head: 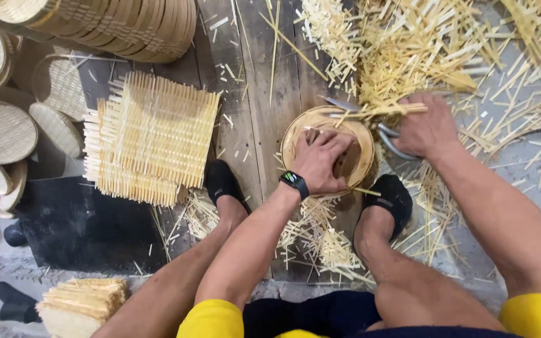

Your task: The recorder is weaving bamboo strips into circular frames and trimming them with scissors.

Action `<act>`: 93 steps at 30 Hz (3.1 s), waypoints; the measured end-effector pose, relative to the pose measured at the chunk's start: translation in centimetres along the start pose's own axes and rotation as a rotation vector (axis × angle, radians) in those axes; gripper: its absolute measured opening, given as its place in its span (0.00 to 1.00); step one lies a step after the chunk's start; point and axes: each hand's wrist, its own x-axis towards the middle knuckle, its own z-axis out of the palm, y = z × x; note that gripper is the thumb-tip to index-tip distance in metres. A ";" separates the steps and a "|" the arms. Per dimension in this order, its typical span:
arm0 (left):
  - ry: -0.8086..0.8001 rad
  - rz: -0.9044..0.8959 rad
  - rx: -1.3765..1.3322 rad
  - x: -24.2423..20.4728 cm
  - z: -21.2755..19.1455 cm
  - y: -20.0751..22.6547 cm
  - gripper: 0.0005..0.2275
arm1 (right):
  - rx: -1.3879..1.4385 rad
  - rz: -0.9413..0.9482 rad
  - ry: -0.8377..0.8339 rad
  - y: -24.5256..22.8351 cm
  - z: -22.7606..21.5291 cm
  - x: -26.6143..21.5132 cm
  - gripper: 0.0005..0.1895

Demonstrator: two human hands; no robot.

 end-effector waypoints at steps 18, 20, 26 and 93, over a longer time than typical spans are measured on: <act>-0.163 0.351 -0.035 0.3 -1.8 -2.6 0.37 | 0.324 0.220 -0.202 3.1 3.6 -1.3 0.21; -0.125 0.261 -0.183 0.5 -1.4 -3.0 0.31 | 0.377 0.435 -0.153 4.0 4.0 -1.7 0.23; 0.424 -0.356 -0.463 4.0 3.7 -9.2 0.20 | -0.004 0.528 0.391 5.6 11.1 -4.2 0.40; 0.426 -0.391 -0.959 -7.7 -0.7 -4.4 0.17 | 1.872 0.443 -0.083 -7.9 -3.4 -6.7 0.45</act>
